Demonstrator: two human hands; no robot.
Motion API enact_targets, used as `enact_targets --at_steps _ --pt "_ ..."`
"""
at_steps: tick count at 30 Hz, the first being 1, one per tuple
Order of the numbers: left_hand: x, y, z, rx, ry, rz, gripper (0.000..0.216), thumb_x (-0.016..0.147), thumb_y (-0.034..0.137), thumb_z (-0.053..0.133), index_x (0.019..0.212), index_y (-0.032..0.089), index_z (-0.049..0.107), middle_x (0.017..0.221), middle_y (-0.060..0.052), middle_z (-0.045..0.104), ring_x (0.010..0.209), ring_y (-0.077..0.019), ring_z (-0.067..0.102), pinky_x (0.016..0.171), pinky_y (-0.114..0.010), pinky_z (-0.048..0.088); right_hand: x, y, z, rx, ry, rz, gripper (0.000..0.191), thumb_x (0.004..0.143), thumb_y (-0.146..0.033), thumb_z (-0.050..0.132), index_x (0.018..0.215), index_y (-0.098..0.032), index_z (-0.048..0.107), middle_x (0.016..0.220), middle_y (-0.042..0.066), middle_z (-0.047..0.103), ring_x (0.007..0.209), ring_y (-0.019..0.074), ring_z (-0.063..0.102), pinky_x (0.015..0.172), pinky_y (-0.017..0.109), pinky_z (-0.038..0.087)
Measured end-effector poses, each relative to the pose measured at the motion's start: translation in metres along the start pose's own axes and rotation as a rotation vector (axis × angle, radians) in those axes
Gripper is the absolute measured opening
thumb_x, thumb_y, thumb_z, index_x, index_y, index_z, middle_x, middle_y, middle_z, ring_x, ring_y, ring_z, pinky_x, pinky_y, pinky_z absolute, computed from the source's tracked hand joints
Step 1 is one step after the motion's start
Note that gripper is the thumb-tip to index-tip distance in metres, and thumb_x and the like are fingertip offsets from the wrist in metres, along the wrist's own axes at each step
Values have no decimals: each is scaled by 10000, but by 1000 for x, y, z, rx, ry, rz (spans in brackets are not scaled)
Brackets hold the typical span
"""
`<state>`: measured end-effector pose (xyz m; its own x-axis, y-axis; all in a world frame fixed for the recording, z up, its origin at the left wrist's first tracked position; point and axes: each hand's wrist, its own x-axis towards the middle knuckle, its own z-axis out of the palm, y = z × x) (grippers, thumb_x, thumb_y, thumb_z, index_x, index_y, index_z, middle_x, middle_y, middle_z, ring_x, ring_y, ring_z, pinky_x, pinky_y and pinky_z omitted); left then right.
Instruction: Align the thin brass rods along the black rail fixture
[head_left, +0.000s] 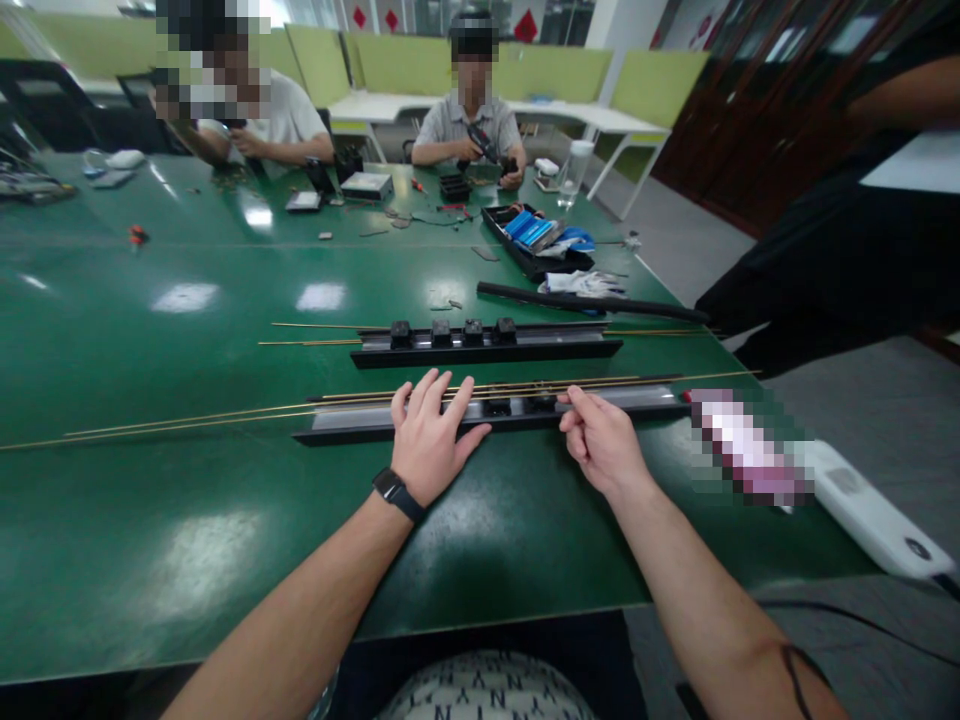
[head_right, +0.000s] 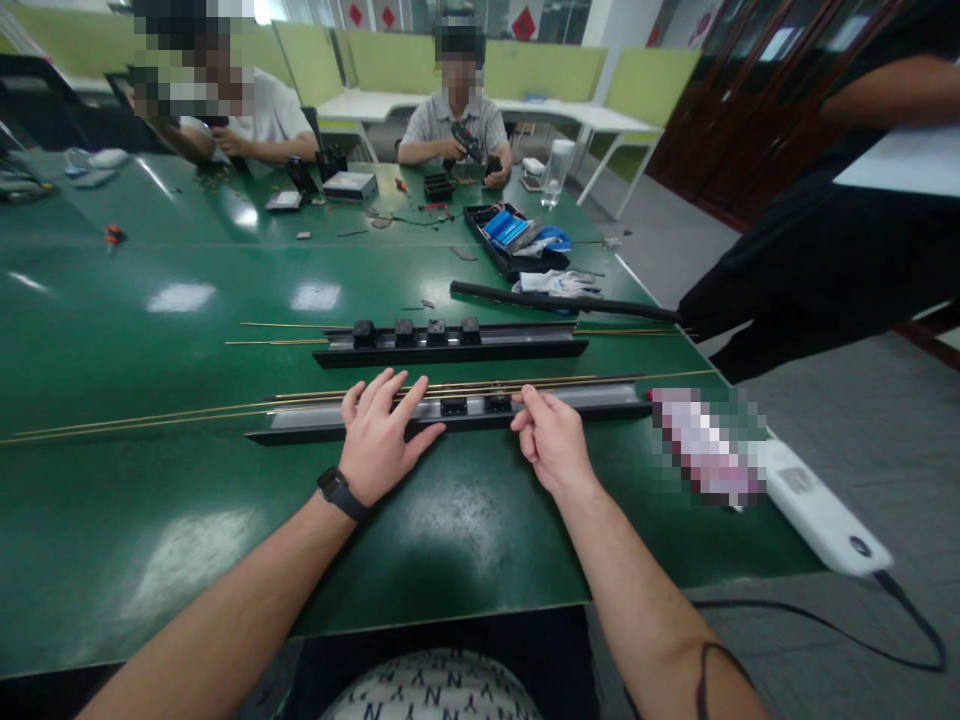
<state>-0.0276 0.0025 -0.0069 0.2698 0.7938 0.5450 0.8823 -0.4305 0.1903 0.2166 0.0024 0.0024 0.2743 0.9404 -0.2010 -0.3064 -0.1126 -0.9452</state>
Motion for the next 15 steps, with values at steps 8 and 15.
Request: enact_targets --at_steps 8,15 --pt "1 1 0 3 -2 -3 571 944 530 619 1440 249 575 1476 -162 574 1434 -334 465 1208 -546 243 -2 -4 4 12 -19 1 426 724 -497 865 839 -156 637 527 -30 618 270 41 387 256 149 216" --pt "1 2 -2 7 -17 -7 581 948 531 610 1451 245 565 1477 -167 572 1441 -341 455 1208 -555 240 -2 -3 5 -24 -25 13 431 752 -529 837 844 -168 620 524 -22 619 270 46 389 256 149 192"
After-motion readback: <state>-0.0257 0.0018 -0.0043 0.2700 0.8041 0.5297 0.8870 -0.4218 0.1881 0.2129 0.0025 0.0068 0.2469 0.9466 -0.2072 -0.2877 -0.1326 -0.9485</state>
